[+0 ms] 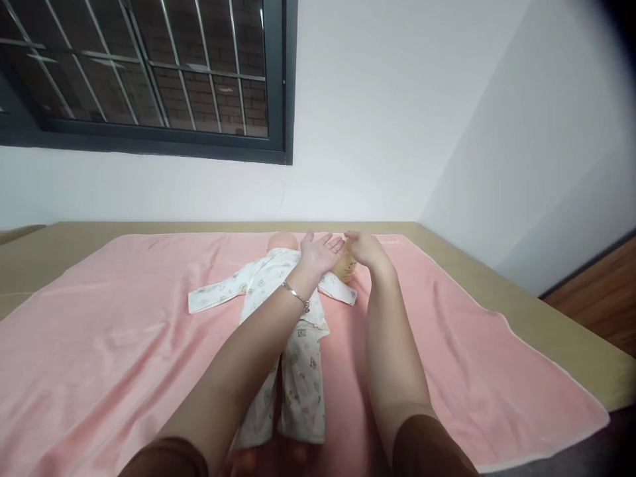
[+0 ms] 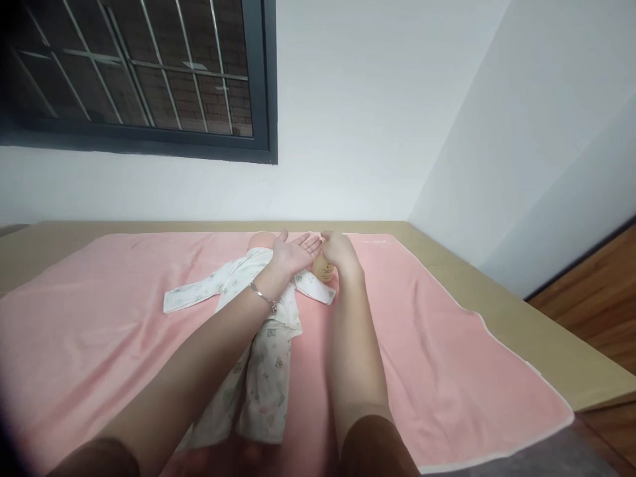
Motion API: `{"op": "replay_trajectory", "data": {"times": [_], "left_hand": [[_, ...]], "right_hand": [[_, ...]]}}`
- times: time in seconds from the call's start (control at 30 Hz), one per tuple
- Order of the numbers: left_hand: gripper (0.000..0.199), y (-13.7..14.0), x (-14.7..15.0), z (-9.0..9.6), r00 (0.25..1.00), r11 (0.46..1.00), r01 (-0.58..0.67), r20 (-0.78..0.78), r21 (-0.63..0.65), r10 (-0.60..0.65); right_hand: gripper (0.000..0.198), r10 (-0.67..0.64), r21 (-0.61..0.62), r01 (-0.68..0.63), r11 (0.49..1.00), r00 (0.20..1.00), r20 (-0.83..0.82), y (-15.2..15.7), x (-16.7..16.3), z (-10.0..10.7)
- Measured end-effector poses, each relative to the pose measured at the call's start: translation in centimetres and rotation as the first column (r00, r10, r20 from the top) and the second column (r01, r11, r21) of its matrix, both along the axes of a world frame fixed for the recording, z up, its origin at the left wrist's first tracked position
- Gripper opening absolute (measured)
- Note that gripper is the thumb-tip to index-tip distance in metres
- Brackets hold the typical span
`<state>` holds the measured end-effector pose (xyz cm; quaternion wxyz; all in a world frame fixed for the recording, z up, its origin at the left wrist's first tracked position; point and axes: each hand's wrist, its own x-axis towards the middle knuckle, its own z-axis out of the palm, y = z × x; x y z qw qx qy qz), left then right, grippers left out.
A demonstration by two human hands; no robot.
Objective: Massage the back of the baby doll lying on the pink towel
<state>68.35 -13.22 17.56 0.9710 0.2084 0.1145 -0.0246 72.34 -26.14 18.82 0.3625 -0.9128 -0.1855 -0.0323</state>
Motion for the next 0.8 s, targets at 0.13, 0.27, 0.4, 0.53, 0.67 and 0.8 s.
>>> {"op": "replay_trajectory", "data": {"times": [0.13,0.27,0.4,0.53,0.67,0.8], "left_hand": [[0.073,0.0,0.3,-0.1,1.000,1.000,0.007,0.019,0.024,-0.007],[0.071,-0.1,0.0,-0.7,0.999,0.996,0.048,-0.002,0.081,-0.048],[0.070,0.6,-2.0,-1.0,0.989,0.980,0.120,-0.106,0.159,-0.104],[0.067,2.7,-5.7,-0.5,0.984,0.976,0.153,-0.114,0.155,-0.136],[0.064,5.0,-9.1,0.6,0.987,0.982,0.153,-0.058,0.109,-0.147],[0.064,6.1,-11.3,2.3,0.989,0.978,0.146,0.005,0.148,-0.149]], "right_hand": [[0.061,-0.042,0.020,0.042,0.999,0.999,0.020,0.4,0.5,-0.4],[0.059,-0.041,0.065,0.039,0.997,0.999,0.028,0.4,0.8,-0.8],[0.063,-0.035,0.049,0.033,0.998,0.999,0.033,0.4,0.7,-0.9],[0.063,-0.019,0.041,0.017,0.999,0.998,0.060,1.1,-0.6,-0.1],[0.056,0.078,0.095,-0.102,0.990,0.971,0.225,3.3,-3.5,1.1],[0.047,0.219,0.212,-0.266,0.940,0.950,0.220,6.2,-6.1,1.3]]}}
